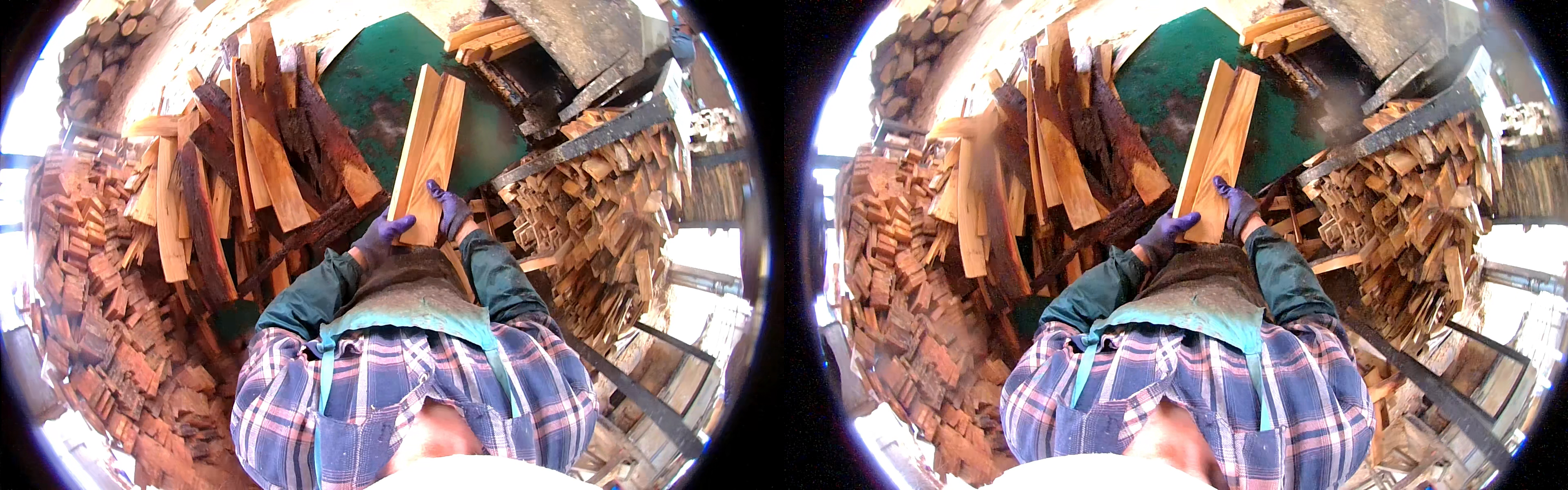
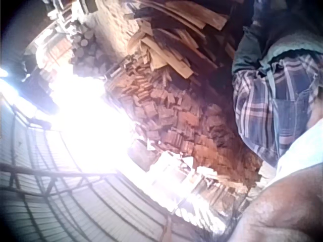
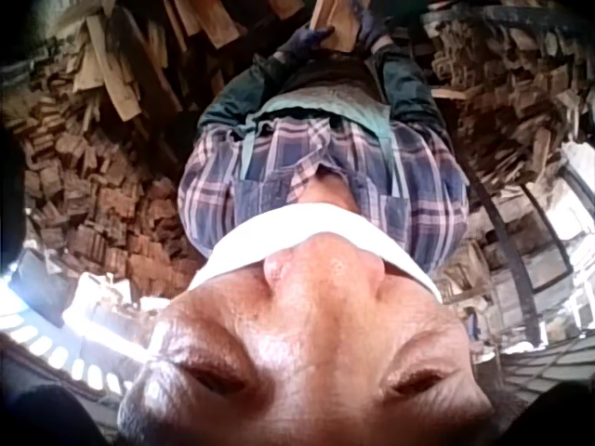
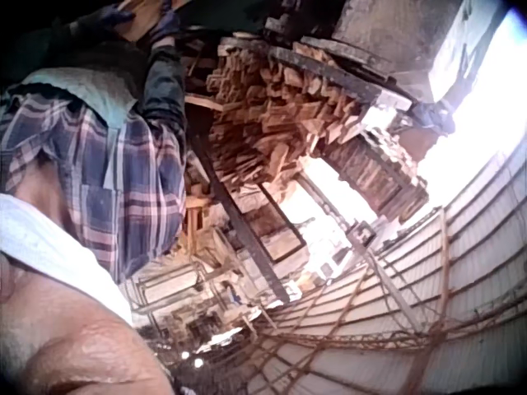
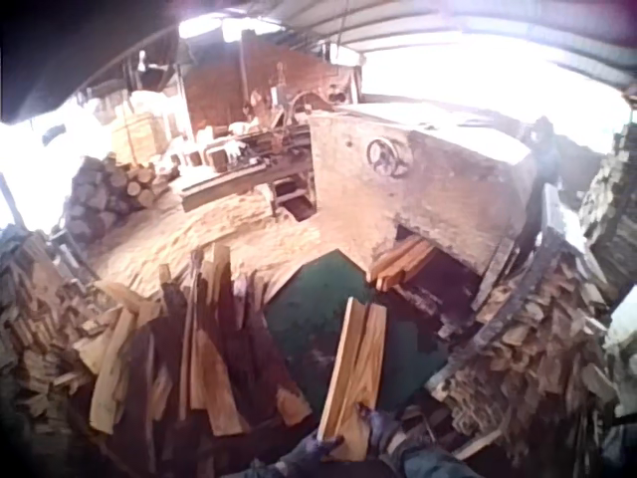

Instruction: The person picks up wooden planks from a pile and stacks them onto a green platform. They repeatedly gather planks, arrange them, and place them in a neat pile.

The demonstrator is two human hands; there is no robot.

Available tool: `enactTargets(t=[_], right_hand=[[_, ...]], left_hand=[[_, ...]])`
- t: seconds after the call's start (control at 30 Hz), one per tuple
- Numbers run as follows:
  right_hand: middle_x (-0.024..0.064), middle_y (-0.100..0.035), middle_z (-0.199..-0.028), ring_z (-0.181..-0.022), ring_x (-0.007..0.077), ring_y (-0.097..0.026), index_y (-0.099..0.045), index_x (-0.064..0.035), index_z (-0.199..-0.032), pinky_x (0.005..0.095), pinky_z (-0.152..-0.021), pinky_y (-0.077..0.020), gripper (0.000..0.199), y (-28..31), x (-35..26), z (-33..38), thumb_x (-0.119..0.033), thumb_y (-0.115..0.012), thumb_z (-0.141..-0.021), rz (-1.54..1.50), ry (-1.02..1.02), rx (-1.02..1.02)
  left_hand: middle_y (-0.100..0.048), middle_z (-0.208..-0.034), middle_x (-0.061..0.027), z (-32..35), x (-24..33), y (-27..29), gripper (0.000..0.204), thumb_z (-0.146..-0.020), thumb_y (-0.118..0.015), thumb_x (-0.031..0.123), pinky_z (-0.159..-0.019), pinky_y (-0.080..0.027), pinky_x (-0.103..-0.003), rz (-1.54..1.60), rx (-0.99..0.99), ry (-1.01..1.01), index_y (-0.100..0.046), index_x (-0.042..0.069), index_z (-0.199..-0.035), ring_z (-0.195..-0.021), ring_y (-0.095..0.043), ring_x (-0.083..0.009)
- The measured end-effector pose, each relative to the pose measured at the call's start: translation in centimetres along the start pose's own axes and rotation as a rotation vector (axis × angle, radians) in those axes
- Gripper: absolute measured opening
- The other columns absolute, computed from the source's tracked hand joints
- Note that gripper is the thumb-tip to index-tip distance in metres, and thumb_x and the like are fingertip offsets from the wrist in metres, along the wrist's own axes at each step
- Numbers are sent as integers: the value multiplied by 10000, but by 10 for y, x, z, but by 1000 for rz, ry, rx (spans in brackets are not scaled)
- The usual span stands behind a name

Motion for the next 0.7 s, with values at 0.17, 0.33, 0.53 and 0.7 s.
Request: enactTargets(t=[0.17,0.33,0.53,0.7], right_hand=[[132,-688,-959,-805,222,-657,-654,26,-1090,344,-754,-550,450,-19,18,64,-333,-765,-842,-199,17,-1],[97,-686,-1084,-975,193,-627,-609,8,-1248,343,-884,-502,502,-8,16,161,-252,-766,-848,-111,462,378],[44,-681,-1044,-953,164,-608,-653,-39,-1137,310,-867,-492,399,36,21,310,-235,-799,-822,-155,998,821],[50,-653,-1000,-890,165,-576,-667,-31,-1054,299,-809,-491,300,112,55,448,-235,-764,-856,-240,1307,1552]], left_hand=[[-678,-1066,-93,8,-4,8,374,-902,-684,165,-814,-554,-352,82,-53,33,-583,9,-1226,-936,-662,-208],[-652,-982,-134,-17,-12,0,388,-874,-699,238,-802,-563,-430,193,-200,569,-565,3,-1152,-871,-645,-310],[-626,-713,-50,-92,1,34,527,-767,-741,575,-471,-452,-314,-150,8,330,-659,108,-998,-542,-537,-199],[-545,-1343,-169,-137,17,67,896,-768,-672,672,-1058,-355,-385,53,99,419,-494,44,-1381,-1228,-464,-318]])
Point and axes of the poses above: each hand's wrist, its own z-axis away from the middle knuckle, its own y-axis out of the back of the hand, x = y × z, the point moved 2 cm from there along -z, towards the middle knuckle
